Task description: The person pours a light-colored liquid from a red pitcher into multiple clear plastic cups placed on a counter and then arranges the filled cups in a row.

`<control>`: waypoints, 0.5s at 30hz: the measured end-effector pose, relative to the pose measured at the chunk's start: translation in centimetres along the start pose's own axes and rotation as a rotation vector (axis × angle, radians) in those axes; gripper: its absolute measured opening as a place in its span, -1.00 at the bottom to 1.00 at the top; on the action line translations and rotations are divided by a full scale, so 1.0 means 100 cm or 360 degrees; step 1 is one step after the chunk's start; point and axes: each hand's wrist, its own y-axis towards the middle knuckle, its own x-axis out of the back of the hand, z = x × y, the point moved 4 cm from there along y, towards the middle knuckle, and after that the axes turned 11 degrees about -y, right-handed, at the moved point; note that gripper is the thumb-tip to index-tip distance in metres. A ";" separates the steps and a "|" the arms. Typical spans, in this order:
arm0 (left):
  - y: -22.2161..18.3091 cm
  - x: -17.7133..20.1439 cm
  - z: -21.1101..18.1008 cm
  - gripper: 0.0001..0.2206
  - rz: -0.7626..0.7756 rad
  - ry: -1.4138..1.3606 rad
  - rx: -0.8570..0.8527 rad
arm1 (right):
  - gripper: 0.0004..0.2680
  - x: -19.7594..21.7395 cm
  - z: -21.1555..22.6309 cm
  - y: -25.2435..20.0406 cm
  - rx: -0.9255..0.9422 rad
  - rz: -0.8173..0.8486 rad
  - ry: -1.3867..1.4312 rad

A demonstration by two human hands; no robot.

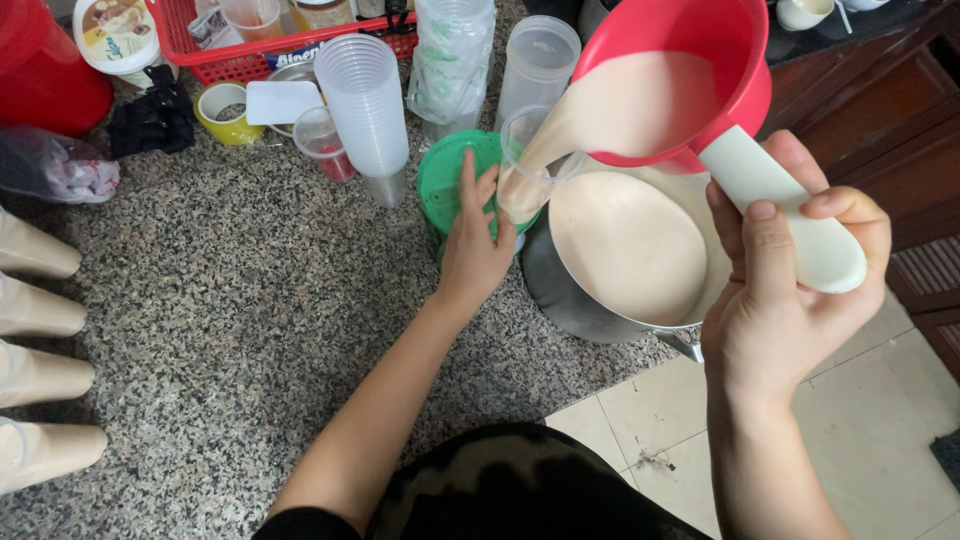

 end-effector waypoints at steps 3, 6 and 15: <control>-0.004 0.002 0.004 -0.20 -0.0009 0.0005 0.0013 | -0.85 0.000 0.001 0.000 0.0013 0.0004 -0.0023; -0.007 0.001 0.005 -0.20 -0.0022 0.0029 0.0012 | -0.85 0.000 0.002 -0.001 0.0020 0.0002 -0.0038; -0.008 0.005 -0.002 -0.18 -0.0033 0.0023 0.0065 | -0.85 -0.003 0.001 -0.003 0.0033 -0.0003 -0.0055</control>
